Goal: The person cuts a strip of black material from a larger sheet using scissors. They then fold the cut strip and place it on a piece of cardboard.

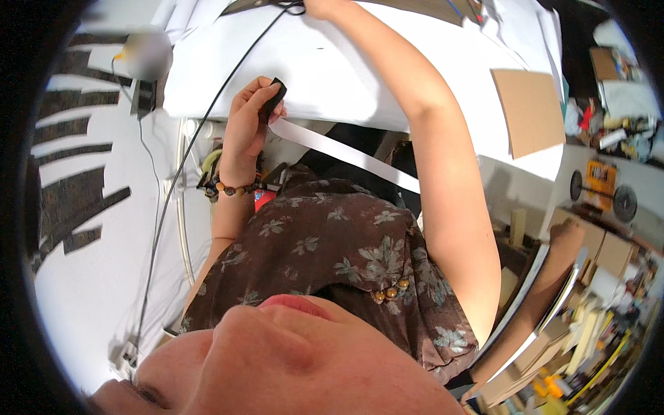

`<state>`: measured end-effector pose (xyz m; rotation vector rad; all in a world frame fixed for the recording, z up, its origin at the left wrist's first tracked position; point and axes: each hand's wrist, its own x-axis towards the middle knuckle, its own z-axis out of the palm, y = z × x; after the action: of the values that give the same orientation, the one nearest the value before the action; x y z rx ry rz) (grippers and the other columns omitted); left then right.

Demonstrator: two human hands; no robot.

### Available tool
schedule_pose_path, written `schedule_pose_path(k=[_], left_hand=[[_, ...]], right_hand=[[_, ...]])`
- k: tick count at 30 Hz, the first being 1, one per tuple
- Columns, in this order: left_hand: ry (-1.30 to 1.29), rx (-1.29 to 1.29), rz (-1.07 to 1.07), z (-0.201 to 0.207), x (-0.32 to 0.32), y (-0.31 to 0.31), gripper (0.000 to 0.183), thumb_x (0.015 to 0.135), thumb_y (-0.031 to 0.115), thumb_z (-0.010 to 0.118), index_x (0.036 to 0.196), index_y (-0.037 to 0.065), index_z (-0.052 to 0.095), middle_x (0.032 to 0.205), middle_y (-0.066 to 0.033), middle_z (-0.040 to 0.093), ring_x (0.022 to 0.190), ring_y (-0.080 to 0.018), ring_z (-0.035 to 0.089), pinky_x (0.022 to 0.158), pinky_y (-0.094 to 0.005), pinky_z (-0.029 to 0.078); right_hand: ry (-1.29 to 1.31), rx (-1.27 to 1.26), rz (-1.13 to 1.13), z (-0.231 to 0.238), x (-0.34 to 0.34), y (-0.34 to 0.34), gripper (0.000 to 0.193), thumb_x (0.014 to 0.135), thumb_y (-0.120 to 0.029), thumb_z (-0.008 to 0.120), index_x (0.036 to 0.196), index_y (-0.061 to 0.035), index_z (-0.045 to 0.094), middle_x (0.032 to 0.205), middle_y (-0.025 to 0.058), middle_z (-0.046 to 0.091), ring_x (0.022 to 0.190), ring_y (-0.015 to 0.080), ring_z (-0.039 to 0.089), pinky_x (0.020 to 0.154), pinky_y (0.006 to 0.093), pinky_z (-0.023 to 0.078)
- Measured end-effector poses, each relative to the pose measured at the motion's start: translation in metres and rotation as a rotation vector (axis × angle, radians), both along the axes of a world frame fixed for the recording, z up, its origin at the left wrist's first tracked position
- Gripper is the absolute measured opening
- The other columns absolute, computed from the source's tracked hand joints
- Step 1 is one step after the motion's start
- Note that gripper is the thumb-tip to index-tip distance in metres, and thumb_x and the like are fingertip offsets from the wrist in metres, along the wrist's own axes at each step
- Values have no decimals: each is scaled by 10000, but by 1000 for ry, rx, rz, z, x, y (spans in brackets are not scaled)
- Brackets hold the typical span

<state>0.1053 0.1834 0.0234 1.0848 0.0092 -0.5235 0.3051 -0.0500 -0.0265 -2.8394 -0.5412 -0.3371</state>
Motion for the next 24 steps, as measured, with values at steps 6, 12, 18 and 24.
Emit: schedule_pose_path(k=[6, 12, 18, 24], left_hand=[[-167, 49, -17, 24, -15, 14, 132, 970, 164, 590, 909, 52, 559, 695, -50, 651, 541, -72, 525, 528, -211, 394], [-172, 34, -143, 17, -10, 3, 128, 976, 150, 564, 1004, 26, 581, 757, -58, 664, 556, -55, 510, 506, -212, 403], [-175, 52, -321, 10, -20, -11, 190, 959, 168, 596, 943, -16, 639, 892, -102, 730, 584, -52, 563, 546, -185, 454], [-64, 78, -482, 8, -21, -24, 200, 961, 176, 594, 831, 26, 623, 815, -82, 698, 779, -129, 707, 478, -196, 460]], right_hand=[[220, -361, 37, -5, 33, 26, 262, 817, -232, 660, 954, -9, 668, 975, 228, 676, 973, 363, 651, 869, 447, 526], [80, -128, 91, 13, -10, -22, 314, 782, -211, 686, 974, 31, 629, 931, 254, 652, 908, 390, 645, 787, 469, 516], [538, 1038, 21, 76, -230, -59, 205, 875, -38, 690, 1054, 1, 597, 852, -16, 603, 801, 53, 559, 671, 204, 433], [760, 1155, -452, 106, -398, -74, 295, 861, -151, 757, 1092, 7, 665, 672, -57, 549, 511, 5, 440, 452, 179, 319]])
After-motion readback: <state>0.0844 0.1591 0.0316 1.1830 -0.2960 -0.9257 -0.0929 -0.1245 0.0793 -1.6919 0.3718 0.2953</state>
